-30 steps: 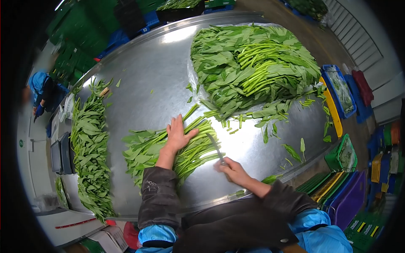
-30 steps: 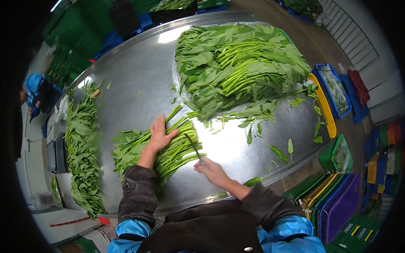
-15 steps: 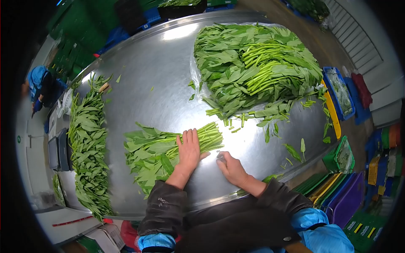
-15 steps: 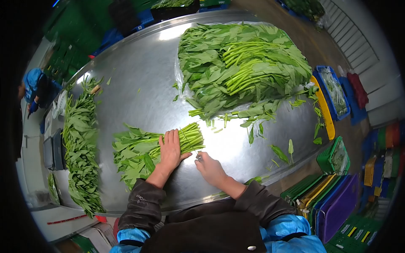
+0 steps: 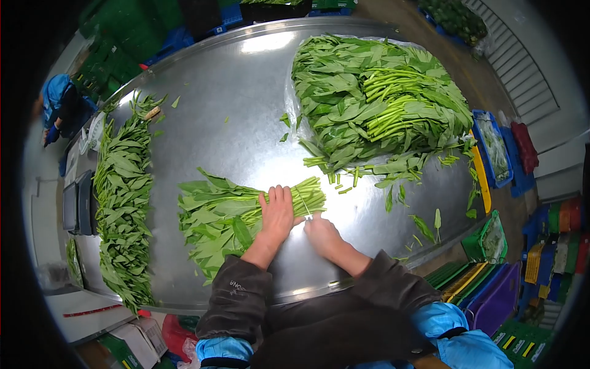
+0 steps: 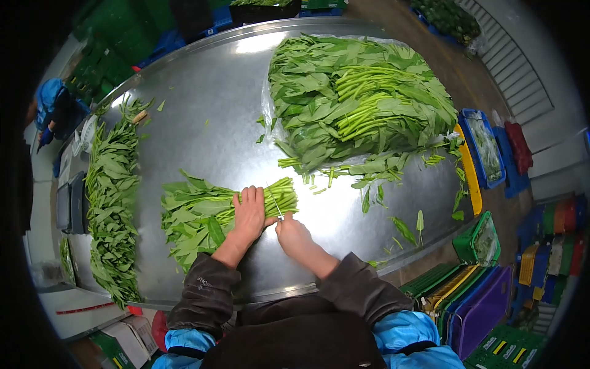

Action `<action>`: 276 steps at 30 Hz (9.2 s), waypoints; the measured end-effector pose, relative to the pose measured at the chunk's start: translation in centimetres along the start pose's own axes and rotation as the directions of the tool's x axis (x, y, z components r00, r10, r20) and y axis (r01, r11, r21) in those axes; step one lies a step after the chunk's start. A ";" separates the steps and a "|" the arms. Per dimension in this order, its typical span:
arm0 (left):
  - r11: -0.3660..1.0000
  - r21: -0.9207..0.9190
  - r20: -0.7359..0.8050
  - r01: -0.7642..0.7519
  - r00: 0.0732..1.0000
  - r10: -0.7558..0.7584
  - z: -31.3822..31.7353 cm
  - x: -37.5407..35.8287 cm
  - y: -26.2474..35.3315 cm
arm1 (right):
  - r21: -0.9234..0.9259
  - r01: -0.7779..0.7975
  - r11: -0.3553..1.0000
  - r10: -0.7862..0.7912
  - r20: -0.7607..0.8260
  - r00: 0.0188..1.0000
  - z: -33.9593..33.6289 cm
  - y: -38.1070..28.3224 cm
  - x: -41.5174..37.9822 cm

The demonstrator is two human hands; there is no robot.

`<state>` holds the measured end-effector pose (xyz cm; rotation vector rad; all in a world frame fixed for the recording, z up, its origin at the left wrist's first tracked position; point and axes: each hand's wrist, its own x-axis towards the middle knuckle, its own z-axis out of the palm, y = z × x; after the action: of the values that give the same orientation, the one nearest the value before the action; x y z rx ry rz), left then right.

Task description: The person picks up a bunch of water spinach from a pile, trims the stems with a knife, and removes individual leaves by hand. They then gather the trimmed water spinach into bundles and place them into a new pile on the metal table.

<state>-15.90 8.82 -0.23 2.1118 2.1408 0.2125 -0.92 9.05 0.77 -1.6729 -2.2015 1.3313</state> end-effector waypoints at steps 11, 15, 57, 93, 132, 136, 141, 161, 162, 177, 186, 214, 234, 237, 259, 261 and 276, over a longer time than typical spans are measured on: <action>0.998 -0.039 0.039 0.054 0.998 -0.053 0.4 -0.2 -0.2 | -0.153 -0.144 0.978 0.152 0.040 0.988 -0.6 5.3 -9.7; 0.986 -0.167 0.030 -0.007 0.999 0.012 -1.4 -0.8 -0.8 | -0.083 -0.105 0.991 0.103 -0.022 0.994 -3.4 6.4 -12.0; 0.984 -0.060 0.023 0.169 0.985 -0.168 -4.8 -14.3 -14.2 | 0.625 -0.404 0.668 -0.207 0.677 0.706 10.6 -5.6 -1.7; 0.969 0.210 -0.053 -0.134 0.988 0.148 -17.0 -15.1 -10.6 | 0.534 0.054 0.844 -0.221 0.253 0.942 -6.5 2.2 -1.0; 0.988 -0.153 -0.222 -0.006 0.975 -0.028 -19.8 -17.6 -8.7 | 0.928 -0.329 -0.174 -0.322 0.262 0.910 -9.9 5.5 0.4; 0.992 -0.125 -0.200 -0.013 0.980 -0.013 -20.1 -17.6 -8.2 | -0.508 0.231 0.829 -0.365 -0.180 0.913 -11.6 2.4 -1.6; 0.992 -0.098 -0.215 -0.079 0.975 0.057 -20.0 -16.7 -7.3 | -0.210 0.522 0.827 -0.472 0.245 0.847 -9.2 -6.0 -2.2; 0.991 -0.017 -0.272 -0.134 0.954 0.125 -20.2 -18.0 -8.3 | 0.623 0.451 0.640 -0.556 -0.031 0.831 -8.7 -2.6 1.5; 0.990 -0.014 -0.269 -0.142 0.954 0.133 -20.4 -17.9 -8.3 | 0.592 0.409 0.695 -0.591 0.146 0.793 -8.7 -3.1 1.5; 0.971 0.039 -0.281 -0.237 0.930 0.239 -21.1 -17.3 -8.2 | 0.655 0.380 0.653 -0.608 0.154 0.779 -11.2 -2.9 5.3; 0.948 0.043 -0.241 -0.316 0.917 0.317 -21.1 -17.1 -8.4 | 0.676 0.366 0.639 -0.704 0.321 0.634 -11.1 -6.3 3.6; 0.989 -0.048 -0.262 -0.139 0.957 0.122 -19.5 -18.8 -8.7 | -0.153 0.903 0.402 -0.901 -0.239 0.361 -8.4 -9.3 -2.4; 0.977 -0.199 -0.287 0.071 0.949 -0.128 -18.8 -20.2 -8.0 | 0.404 0.318 0.858 -0.499 0.507 0.703 -4.2 -3.3 1.5; 0.986 -0.163 -0.316 0.022 0.946 -0.073 -19.0 -19.7 -8.0 | 0.441 0.177 0.880 -0.416 0.537 0.734 -6.0 -7.0 -0.6; 0.946 -0.257 -0.310 0.196 0.911 -0.273 -18.6 -20.9 -8.7 | 0.807 -0.361 -0.467 -0.580 0.029 0.814 -2.7 0.8 4.3; 0.910 -0.323 -0.269 0.261 0.897 -0.352 -18.4 -21.1 -8.8 | 0.868 -0.401 -0.293 -0.111 0.386 0.916 -7.6 -3.1 1.2; 0.911 -0.337 -0.207 0.237 0.926 -0.317 -18.9 -19.4 -7.8 | 0.755 0.180 0.631 -0.578 0.301 0.759 -6.0 -5.3 0.3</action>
<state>-26.83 -10.92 16.75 1.6588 2.3334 0.7722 -1.83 12.59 7.85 -0.5272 -1.7019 2.2508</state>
